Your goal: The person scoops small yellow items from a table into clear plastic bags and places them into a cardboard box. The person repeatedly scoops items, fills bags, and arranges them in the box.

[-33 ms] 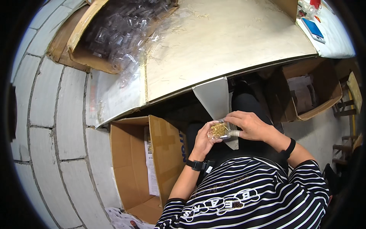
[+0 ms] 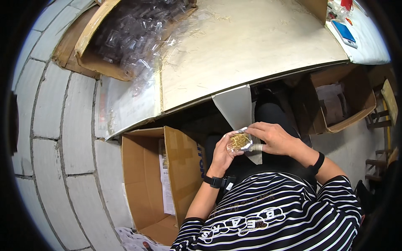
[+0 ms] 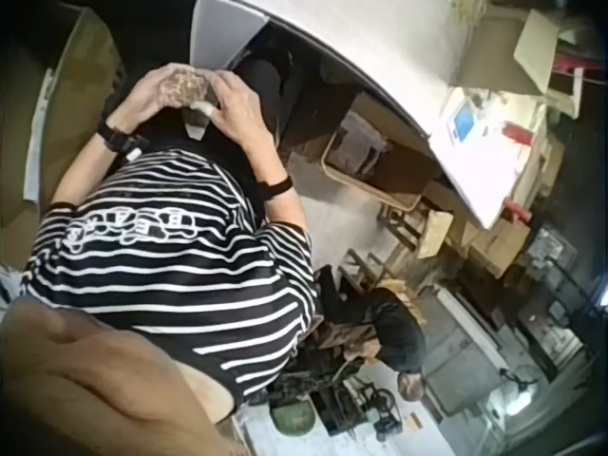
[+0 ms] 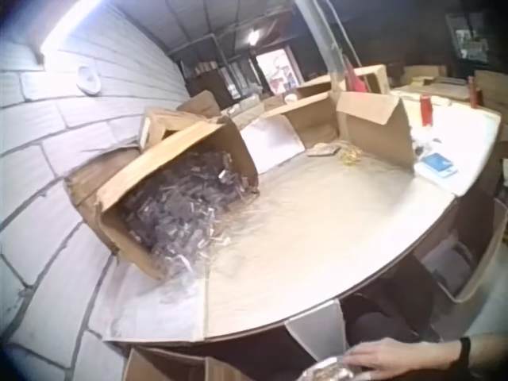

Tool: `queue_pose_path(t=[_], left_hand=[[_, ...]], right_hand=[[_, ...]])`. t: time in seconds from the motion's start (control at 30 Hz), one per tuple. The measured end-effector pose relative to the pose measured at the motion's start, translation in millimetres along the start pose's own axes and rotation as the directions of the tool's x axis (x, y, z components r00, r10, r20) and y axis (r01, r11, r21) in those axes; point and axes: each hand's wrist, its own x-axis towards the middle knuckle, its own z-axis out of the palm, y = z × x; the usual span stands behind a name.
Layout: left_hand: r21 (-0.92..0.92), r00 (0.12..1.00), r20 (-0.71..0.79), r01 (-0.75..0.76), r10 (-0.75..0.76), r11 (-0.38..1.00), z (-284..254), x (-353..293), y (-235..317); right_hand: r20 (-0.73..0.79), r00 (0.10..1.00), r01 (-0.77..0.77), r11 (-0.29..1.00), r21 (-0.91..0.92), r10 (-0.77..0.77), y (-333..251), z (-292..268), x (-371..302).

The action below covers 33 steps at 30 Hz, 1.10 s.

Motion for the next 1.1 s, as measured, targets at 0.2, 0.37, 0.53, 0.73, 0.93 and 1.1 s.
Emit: queue_pose_path(t=[0.2,0.37,0.53,0.73,0.93,1.1], left_hand=[[0.117,0.98,-0.091,-0.167,0.178,0.979,19,-1,7],[0.165,0.967,-0.118,-0.206,0.227,0.964,19,0,14],[0.214,0.977,-0.107,-0.157,0.183,0.964,25,11,13],[0.235,0.977,-0.132,-0.13,0.165,0.963,6,9,27],[0.249,0.962,-0.171,-0.166,0.212,0.954,-7,-9,40],[0.188,0.946,-0.277,-0.115,0.165,0.975,-46,-21,28]], right_hand=[[-0.01,0.974,-0.209,0.922,0.327,0.224,3,9,-3],[0.033,0.986,-0.165,0.967,0.192,0.162,13,13,10],[0.158,0.98,-0.12,0.993,-0.016,0.121,-2,-15,19],[-0.104,0.965,-0.249,0.967,-0.056,0.242,63,-110,62],[-0.589,0.575,-0.818,0.424,-0.389,0.568,269,-314,77],[-0.33,0.603,-0.765,0.409,-0.498,0.726,251,-269,127]])
